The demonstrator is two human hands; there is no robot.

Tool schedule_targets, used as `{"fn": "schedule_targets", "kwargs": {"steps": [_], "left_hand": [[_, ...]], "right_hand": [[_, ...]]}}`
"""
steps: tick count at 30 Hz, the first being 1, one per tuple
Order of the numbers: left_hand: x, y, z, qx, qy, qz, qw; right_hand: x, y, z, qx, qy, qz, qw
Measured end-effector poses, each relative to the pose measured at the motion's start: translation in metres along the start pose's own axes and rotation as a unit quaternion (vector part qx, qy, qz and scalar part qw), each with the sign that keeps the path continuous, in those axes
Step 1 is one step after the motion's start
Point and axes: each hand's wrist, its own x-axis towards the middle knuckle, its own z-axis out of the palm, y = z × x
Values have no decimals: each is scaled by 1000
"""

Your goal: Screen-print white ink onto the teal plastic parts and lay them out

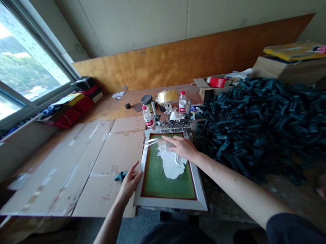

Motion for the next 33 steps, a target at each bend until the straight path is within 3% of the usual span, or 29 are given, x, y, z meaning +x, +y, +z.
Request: {"fn": "schedule_targets", "kwargs": {"steps": [3, 7, 9, 12, 15, 17, 19, 21, 22, 23, 24, 26, 27, 29, 31, 33], "left_hand": [[-8, 37, -2, -49, -11, 15, 999], [-3, 97, 6, -113, 51, 111, 986], [9, 128, 13, -150, 53, 178, 971], [29, 169, 22, -168, 22, 222, 960], [33, 180, 31, -175, 41, 236, 955], [21, 159, 42, -188, 80, 223, 953], [1, 117, 58, -176, 58, 135, 973], [-23, 67, 76, -113, -106, -51, 987], [-34, 44, 85, -107, -152, -119, 975], [-42, 24, 91, -131, -159, -147, 968], [-47, 9, 94, -158, -149, -165, 962], [-48, -10, 87, -205, -76, -166, 962], [-44, -15, 76, -207, -38, -158, 965], [-30, -25, 38, -166, 39, -151, 974], [-14, -38, -11, -92, 131, -160, 974], [0, -56, -58, 31, 204, -180, 962]], "right_hand": [[23, 18, -25, -75, 49, 82, 993], [-1, 58, -40, -61, 187, 150, 969], [-27, 70, -25, -36, 178, 187, 965], [-64, 63, 22, -28, 85, 160, 983], [-82, 39, 64, -58, 16, 129, 990], [-83, 21, 77, -71, 8, 156, 985], [-82, 0, 78, -71, 20, 196, 978], [-82, -29, 76, -60, 60, 205, 975], [-82, -46, 75, -44, 83, 183, 979], [-83, -62, 74, -22, 100, 136, 985], [-84, -76, 73, 5, 108, 74, 991], [-89, -88, 68, 54, 96, -36, 993], [-93, -83, 63, 68, 93, -57, 992], [-107, -45, 48, 65, 127, -6, 990], [-129, 17, 30, 23, 214, 126, 968], [-156, 85, 17, -51, 309, 287, 905]]}}
